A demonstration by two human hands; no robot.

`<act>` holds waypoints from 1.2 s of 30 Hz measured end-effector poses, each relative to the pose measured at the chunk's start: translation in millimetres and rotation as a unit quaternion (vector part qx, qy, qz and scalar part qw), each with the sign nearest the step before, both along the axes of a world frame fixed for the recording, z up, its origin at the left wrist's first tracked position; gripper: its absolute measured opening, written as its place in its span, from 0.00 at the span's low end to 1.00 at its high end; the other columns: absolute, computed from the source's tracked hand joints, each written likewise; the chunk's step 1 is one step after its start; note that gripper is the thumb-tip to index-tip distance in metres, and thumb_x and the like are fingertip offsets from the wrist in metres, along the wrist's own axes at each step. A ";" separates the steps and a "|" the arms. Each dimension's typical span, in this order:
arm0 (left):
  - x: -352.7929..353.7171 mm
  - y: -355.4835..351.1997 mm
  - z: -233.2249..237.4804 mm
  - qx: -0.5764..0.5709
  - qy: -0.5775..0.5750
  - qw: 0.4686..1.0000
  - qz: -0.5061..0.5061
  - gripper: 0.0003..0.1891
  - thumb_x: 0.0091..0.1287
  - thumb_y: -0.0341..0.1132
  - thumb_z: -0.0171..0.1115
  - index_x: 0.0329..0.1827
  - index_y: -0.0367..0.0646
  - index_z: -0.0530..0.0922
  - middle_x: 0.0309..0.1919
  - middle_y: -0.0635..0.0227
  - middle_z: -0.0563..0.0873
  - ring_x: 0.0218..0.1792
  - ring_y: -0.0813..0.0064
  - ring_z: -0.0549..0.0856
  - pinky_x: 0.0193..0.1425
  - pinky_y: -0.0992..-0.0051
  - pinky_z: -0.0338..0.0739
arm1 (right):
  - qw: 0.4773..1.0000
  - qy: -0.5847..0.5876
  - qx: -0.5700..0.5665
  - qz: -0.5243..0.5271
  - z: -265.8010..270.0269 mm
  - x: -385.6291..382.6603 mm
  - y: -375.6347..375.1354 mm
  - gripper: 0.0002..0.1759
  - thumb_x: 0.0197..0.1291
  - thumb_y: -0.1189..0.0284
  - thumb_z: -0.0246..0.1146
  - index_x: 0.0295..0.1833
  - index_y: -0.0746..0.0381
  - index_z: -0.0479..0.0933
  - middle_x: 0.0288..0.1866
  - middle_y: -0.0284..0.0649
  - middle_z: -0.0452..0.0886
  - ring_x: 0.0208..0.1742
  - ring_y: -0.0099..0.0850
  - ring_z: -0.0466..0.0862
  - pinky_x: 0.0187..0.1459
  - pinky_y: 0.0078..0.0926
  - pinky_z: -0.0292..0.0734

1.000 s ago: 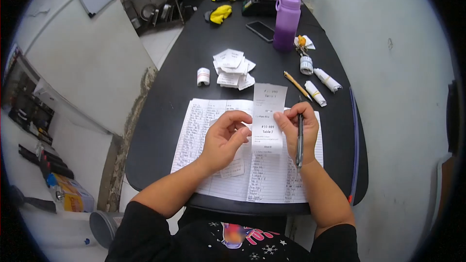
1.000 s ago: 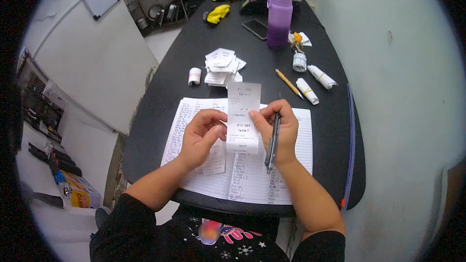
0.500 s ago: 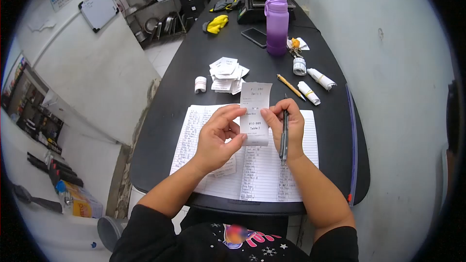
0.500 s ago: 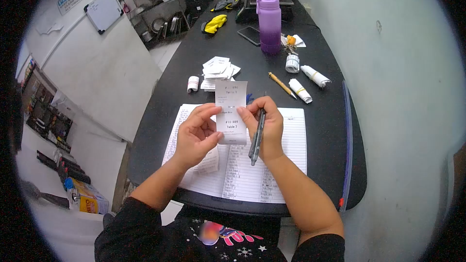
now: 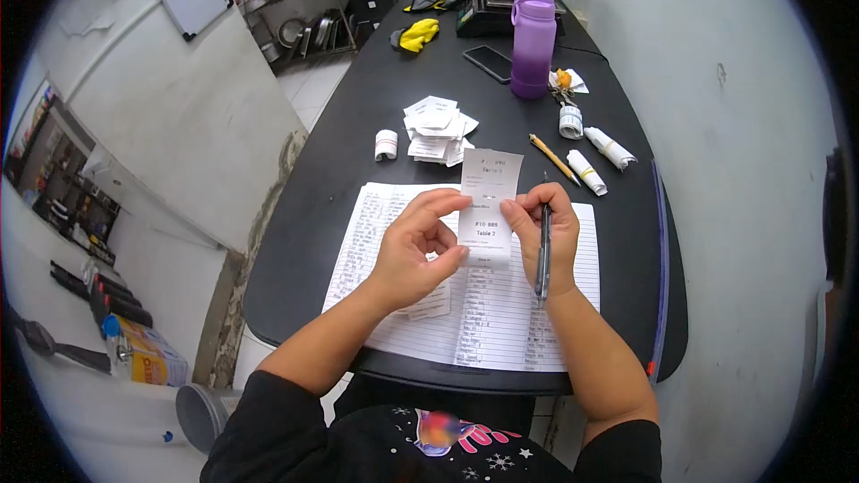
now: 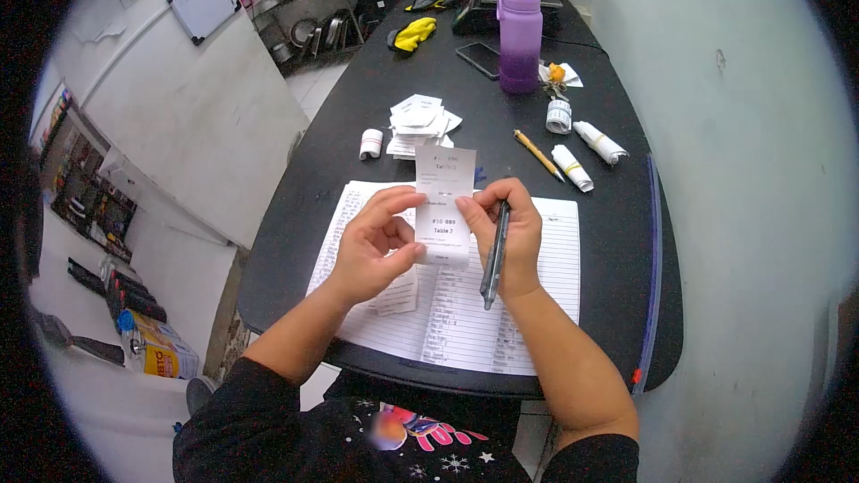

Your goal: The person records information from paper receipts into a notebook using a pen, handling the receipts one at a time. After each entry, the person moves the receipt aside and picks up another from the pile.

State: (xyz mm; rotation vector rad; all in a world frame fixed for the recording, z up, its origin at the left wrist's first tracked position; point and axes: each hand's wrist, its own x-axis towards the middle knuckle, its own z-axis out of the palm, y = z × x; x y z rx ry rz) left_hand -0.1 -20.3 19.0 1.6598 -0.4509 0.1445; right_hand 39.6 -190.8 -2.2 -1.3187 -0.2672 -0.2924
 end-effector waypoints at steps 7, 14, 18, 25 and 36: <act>3.0 1.3 0.7 0.062 -0.025 0.998 0.000 0.29 0.52 0.16 0.60 0.61 0.38 0.71 0.60 0.61 0.68 0.32 0.86 0.77 0.39 0.85 0.77 | 1.000 0.000 0.002 0.020 -3.8 1.1 -0.6 0.09 0.57 0.78 0.65 0.35 0.61 0.69 0.30 0.29 0.75 0.27 0.13 0.70 0.29 0.11 0.68; 96.7 49.4 48.9 0.062 -0.064 0.983 0.161 0.26 0.51 0.17 0.51 0.57 0.38 0.74 0.34 0.71 0.80 0.25 0.88 0.73 0.29 0.88 0.67 | 1.000 0.017 -0.009 0.024 5.6 3.3 -5.7 0.06 0.62 0.76 0.59 0.38 0.61 0.67 0.42 0.41 0.81 0.30 0.15 0.74 0.34 0.13 0.74; 185.5 76.7 59.1 -0.073 0.090 0.987 0.109 0.24 0.51 0.20 0.53 0.55 0.36 0.76 0.28 0.72 0.79 0.24 0.85 0.73 0.29 0.84 0.70 | 0.999 0.025 -0.015 0.040 4.0 0.8 -3.8 0.06 0.62 0.76 0.59 0.38 0.62 0.68 0.40 0.39 0.81 0.29 0.15 0.74 0.33 0.14 0.75; 221.5 78.4 -16.2 0.180 0.245 0.943 0.132 0.22 0.52 0.26 0.61 0.53 0.32 0.77 0.32 0.66 0.81 0.27 0.79 0.79 0.29 0.77 0.75 | 0.999 0.016 -0.045 0.025 0.8 2.3 -2.8 0.05 0.61 0.75 0.61 0.37 0.63 0.71 0.30 0.32 0.79 0.25 0.14 0.70 0.28 0.14 0.67; 62.5 91.8 30.8 0.416 0.115 0.902 0.031 0.17 0.52 0.29 0.69 0.45 0.38 0.81 0.38 0.67 0.85 0.35 0.77 0.80 0.42 0.78 0.75 | 0.932 -0.172 -0.315 0.054 6.2 -11.9 2.2 0.07 0.52 0.74 0.66 0.36 0.62 0.74 0.28 0.39 0.77 0.30 0.32 0.77 0.32 0.28 0.71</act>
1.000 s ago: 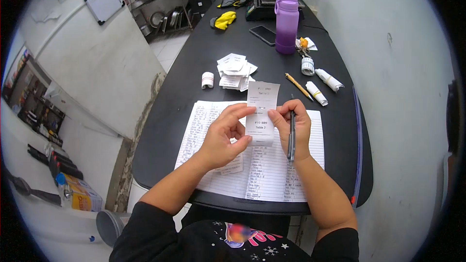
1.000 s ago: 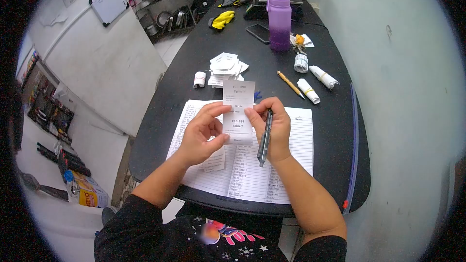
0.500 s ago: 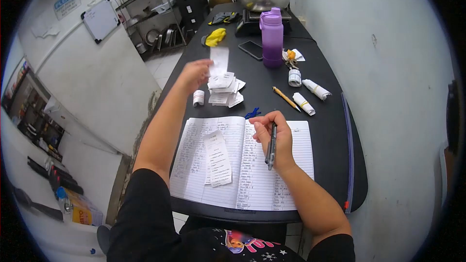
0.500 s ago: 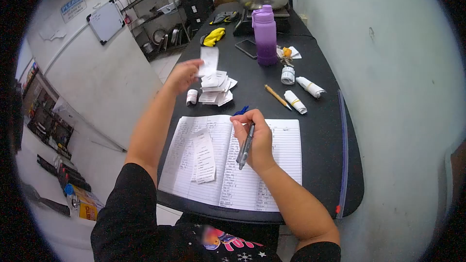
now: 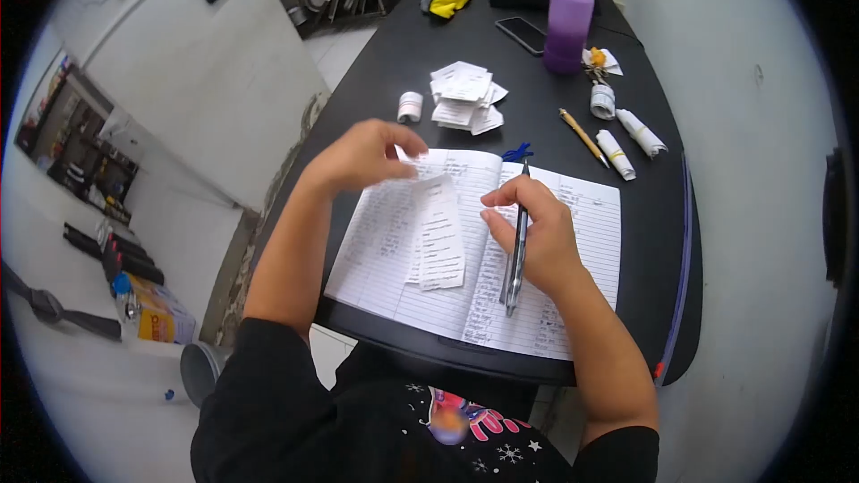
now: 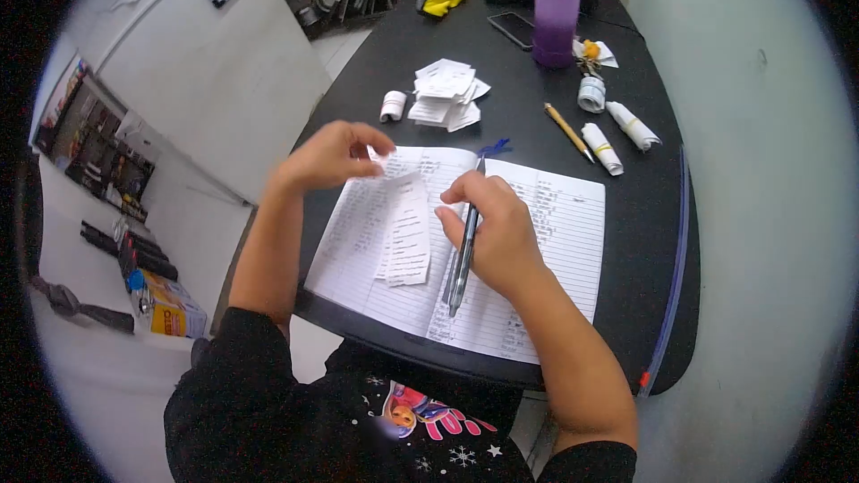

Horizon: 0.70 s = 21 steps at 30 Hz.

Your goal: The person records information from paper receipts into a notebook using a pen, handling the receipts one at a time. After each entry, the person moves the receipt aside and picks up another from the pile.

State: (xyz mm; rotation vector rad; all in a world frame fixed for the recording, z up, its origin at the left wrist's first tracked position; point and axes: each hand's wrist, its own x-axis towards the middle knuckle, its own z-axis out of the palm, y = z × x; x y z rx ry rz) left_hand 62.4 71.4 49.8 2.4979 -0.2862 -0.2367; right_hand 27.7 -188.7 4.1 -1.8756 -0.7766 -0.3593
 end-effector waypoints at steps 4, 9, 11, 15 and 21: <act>-15.4 2.0 -28.2 -0.003 0.009 1.000 0.020 0.19 0.51 0.32 0.71 0.47 0.38 0.82 0.36 0.64 0.85 0.34 0.75 0.81 0.39 0.76 0.75 | 0.992 -0.005 -0.120 0.032 4.6 -11.1 5.2 0.10 0.48 0.75 0.67 0.36 0.61 0.75 0.32 0.41 0.76 0.37 0.39 0.75 0.43 0.34 0.68; -13.0 -4.6 -35.9 -0.049 -0.002 0.997 0.066 0.15 0.51 0.32 0.71 0.43 0.38 0.83 0.31 0.63 0.85 0.30 0.75 0.80 0.35 0.75 0.74 | 0.992 0.036 -0.122 0.017 -3.0 -7.4 7.4 0.11 0.46 0.76 0.68 0.38 0.61 0.76 0.32 0.41 0.76 0.37 0.39 0.75 0.43 0.33 0.68; -12.0 -5.2 -37.5 -0.045 0.009 0.997 0.061 0.13 0.52 0.32 0.70 0.39 0.37 0.83 0.29 0.63 0.85 0.29 0.76 0.80 0.34 0.75 0.74 | 0.993 0.046 -0.113 0.010 -1.7 -5.9 6.9 0.12 0.46 0.76 0.68 0.38 0.61 0.76 0.32 0.41 0.76 0.37 0.39 0.75 0.40 0.33 0.70; -13.1 -4.5 -35.3 -0.056 -0.023 0.993 0.098 0.08 0.53 0.31 0.69 0.33 0.36 0.83 0.24 0.65 0.84 0.26 0.77 0.80 0.33 0.76 0.74 | 0.994 0.030 -0.103 0.006 -4.2 -3.5 7.5 0.11 0.47 0.77 0.67 0.38 0.62 0.76 0.33 0.41 0.77 0.35 0.37 0.77 0.37 0.30 0.72; -19.4 -0.3 -25.1 -0.161 -0.014 0.984 0.069 0.07 0.56 0.30 0.67 0.30 0.35 0.81 0.24 0.67 0.84 0.27 0.82 0.79 0.32 0.78 0.73 | 0.991 0.133 -0.011 0.020 -13.3 -1.2 11.7 0.11 0.50 0.76 0.67 0.39 0.63 0.74 0.33 0.38 0.78 0.35 0.28 0.79 0.41 0.26 0.75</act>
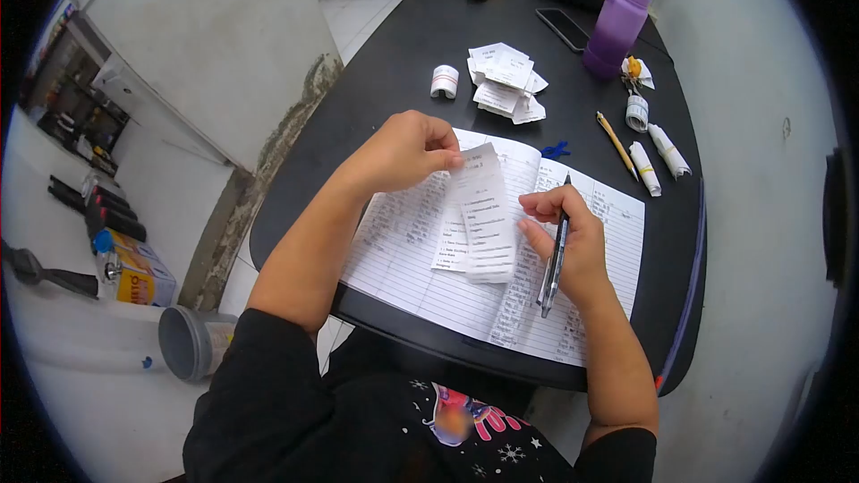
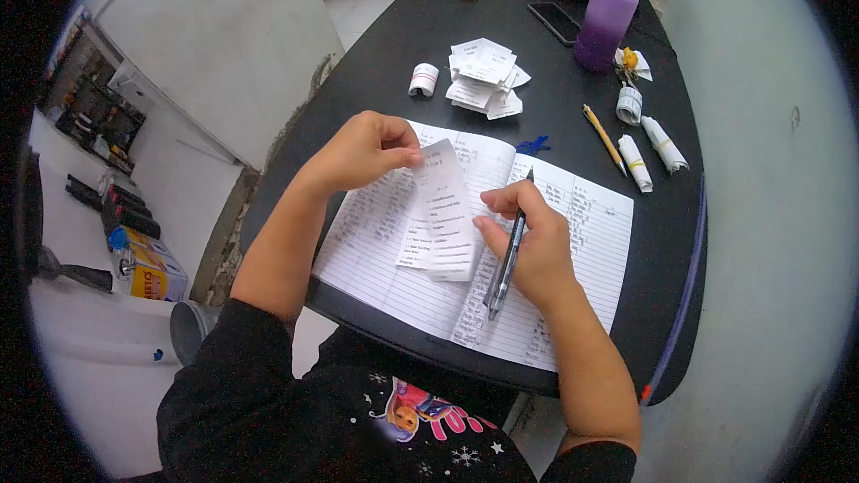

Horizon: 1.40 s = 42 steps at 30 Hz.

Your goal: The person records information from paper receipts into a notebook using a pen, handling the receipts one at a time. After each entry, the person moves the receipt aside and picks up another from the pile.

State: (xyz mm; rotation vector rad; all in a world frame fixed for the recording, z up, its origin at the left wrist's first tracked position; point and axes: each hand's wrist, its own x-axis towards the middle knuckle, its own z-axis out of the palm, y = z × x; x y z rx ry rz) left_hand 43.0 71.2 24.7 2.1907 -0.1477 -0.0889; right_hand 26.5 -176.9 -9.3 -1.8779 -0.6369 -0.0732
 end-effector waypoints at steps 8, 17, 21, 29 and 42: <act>-2.4 -9.9 1.0 -0.108 0.005 0.994 0.008 0.11 0.65 0.37 0.61 0.29 0.38 0.81 0.26 0.69 0.83 0.28 0.83 0.79 0.33 0.82 0.72 | 0.991 0.121 0.034 -0.045 5.4 -1.1 -3.3 0.14 0.48 0.75 0.70 0.33 0.60 0.69 0.27 0.28 0.68 0.28 0.17 0.67 0.31 0.14 0.64; 9.6 -4.7 -14.8 -0.178 -0.094 0.979 0.044 0.17 0.69 0.41 0.53 0.29 0.38 0.81 0.35 0.66 0.84 0.38 0.78 0.79 0.46 0.75 0.73 | 0.965 0.086 0.215 -0.124 10.1 19.9 -21.6 0.13 0.54 0.75 0.68 0.31 0.59 0.68 0.22 0.25 0.69 0.22 0.11 0.66 0.22 0.09 0.60; 1.3 -17.1 -14.6 -0.208 -0.114 0.970 -0.055 0.14 0.68 0.41 0.55 0.36 0.39 0.83 0.54 0.61 0.78 0.55 0.70 0.74 0.59 0.68 0.67 | 0.970 0.033 0.193 -0.145 15.2 13.9 -20.4 0.14 0.54 0.73 0.69 0.30 0.59 0.68 0.22 0.24 0.67 0.22 0.11 0.62 0.22 0.10 0.57; -20.3 -48.5 -10.2 -0.118 -0.122 0.959 -0.225 0.20 0.57 0.50 0.66 0.51 0.53 0.81 0.67 0.56 0.63 0.67 0.53 0.61 0.67 0.52 0.58 | 0.964 0.024 0.220 -0.146 17.1 5.1 -16.2 0.14 0.55 0.75 0.68 0.30 0.58 0.67 0.21 0.25 0.67 0.22 0.11 0.63 0.23 0.10 0.58; -20.9 -32.4 6.6 -0.149 -0.258 0.930 -0.215 0.67 0.33 0.81 0.58 0.74 0.49 0.48 0.74 0.51 0.42 0.75 0.51 0.41 0.73 0.52 0.41 | 0.957 -0.016 0.242 -0.159 11.6 10.6 -19.0 0.14 0.55 0.75 0.69 0.30 0.58 0.67 0.22 0.24 0.67 0.23 0.11 0.63 0.24 0.09 0.57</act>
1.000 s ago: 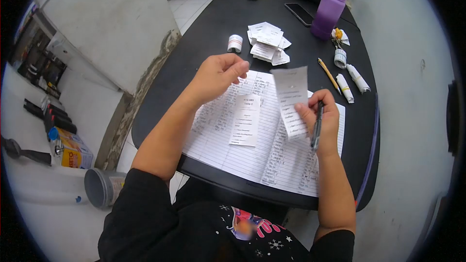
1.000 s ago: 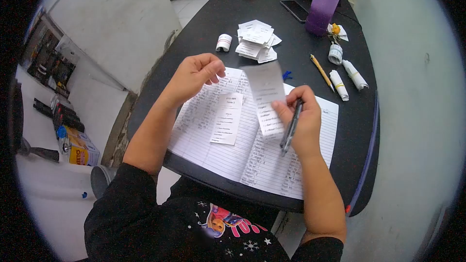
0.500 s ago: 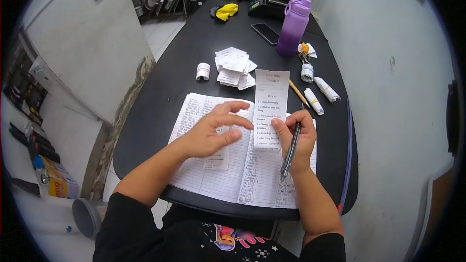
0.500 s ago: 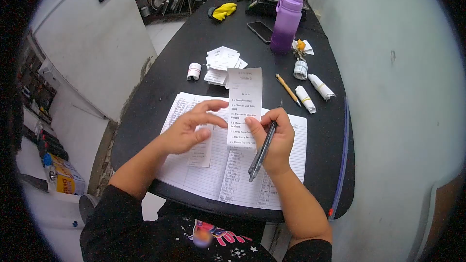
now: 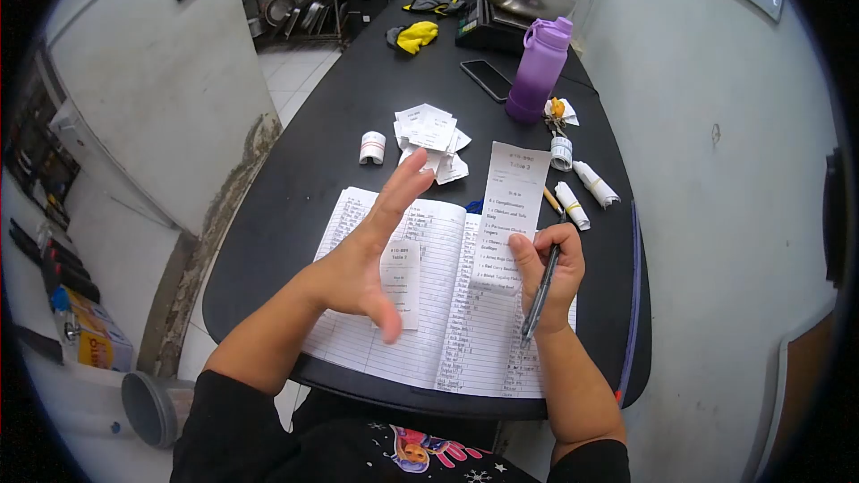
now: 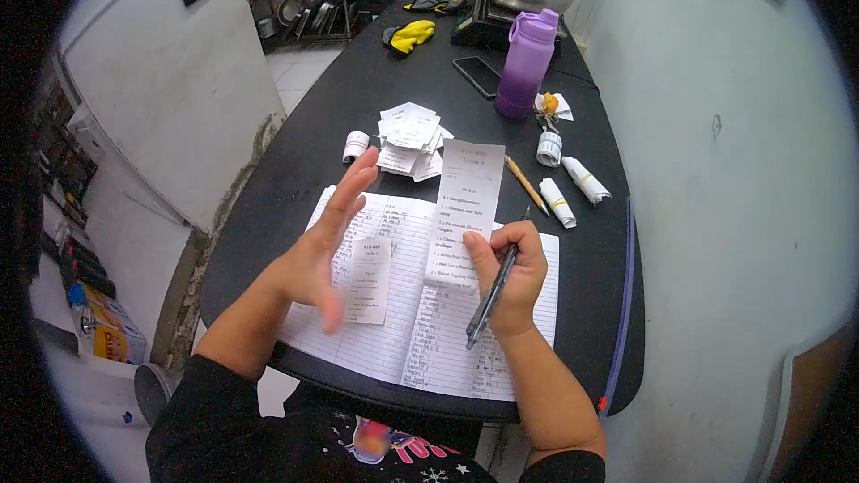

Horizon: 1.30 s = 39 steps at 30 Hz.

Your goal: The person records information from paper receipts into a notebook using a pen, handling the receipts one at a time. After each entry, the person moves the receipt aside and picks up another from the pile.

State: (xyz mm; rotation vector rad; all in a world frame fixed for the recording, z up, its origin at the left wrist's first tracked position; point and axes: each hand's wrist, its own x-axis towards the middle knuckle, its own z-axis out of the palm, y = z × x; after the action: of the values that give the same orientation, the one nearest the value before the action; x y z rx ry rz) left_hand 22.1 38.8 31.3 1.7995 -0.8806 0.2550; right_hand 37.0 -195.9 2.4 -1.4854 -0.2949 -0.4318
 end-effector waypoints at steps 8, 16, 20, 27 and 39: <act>1.2 -2.6 -11.0 -0.072 0.078 0.994 -0.019 0.57 0.52 0.80 0.20 0.74 0.41 0.45 0.75 0.56 0.45 0.75 0.60 0.42 0.75 0.60 0.37 | 1.000 -0.001 0.002 -0.005 1.1 0.0 0.0 0.14 0.55 0.76 0.69 0.30 0.58 0.67 0.22 0.24 0.67 0.23 0.11 0.62 0.24 0.09 0.57; 0.2 -3.2 -6.6 -0.055 0.110 0.992 0.015 0.41 0.57 0.70 0.46 0.67 0.50 0.67 0.70 0.54 0.59 0.72 0.55 0.55 0.70 0.48 0.47 | 1.000 -0.007 0.000 0.001 0.7 -1.2 0.1 0.13 0.55 0.75 0.68 0.31 0.58 0.67 0.22 0.24 0.68 0.23 0.11 0.62 0.24 0.09 0.58; -1.1 -11.7 -15.3 -0.056 0.101 0.992 -0.059 0.32 0.61 0.60 0.54 0.63 0.50 0.73 0.69 0.54 0.61 0.71 0.55 0.57 0.70 0.53 0.50 | 1.000 -0.006 0.000 0.006 1.7 -3.3 1.9 0.13 0.56 0.74 0.68 0.31 0.58 0.67 0.22 0.24 0.68 0.22 0.11 0.62 0.23 0.09 0.58; -7.9 -23.4 -20.7 -0.012 0.132 0.983 -0.126 0.37 0.60 0.63 0.54 0.69 0.51 0.66 0.71 0.49 0.56 0.73 0.51 0.51 0.72 0.52 0.46 | 0.999 -0.014 -0.001 0.029 -2.2 -6.9 3.6 0.13 0.56 0.74 0.68 0.31 0.58 0.68 0.22 0.25 0.69 0.22 0.11 0.64 0.24 0.09 0.60; -11.4 -26.4 -18.6 -0.024 0.195 0.971 -0.136 0.45 0.60 0.67 0.51 0.73 0.44 0.55 0.69 0.45 0.58 0.72 0.49 0.52 0.71 0.56 0.51 | 0.997 0.014 -0.012 0.072 -5.6 -12.0 9.3 0.12 0.57 0.76 0.66 0.33 0.59 0.67 0.24 0.26 0.70 0.24 0.12 0.67 0.26 0.09 0.63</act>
State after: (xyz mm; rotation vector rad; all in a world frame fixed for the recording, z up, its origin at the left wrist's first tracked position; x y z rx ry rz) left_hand 10.8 12.4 12.7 1.5863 -0.8157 -0.2446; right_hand 25.0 -186.6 -3.3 -1.4818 -0.3842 -0.2920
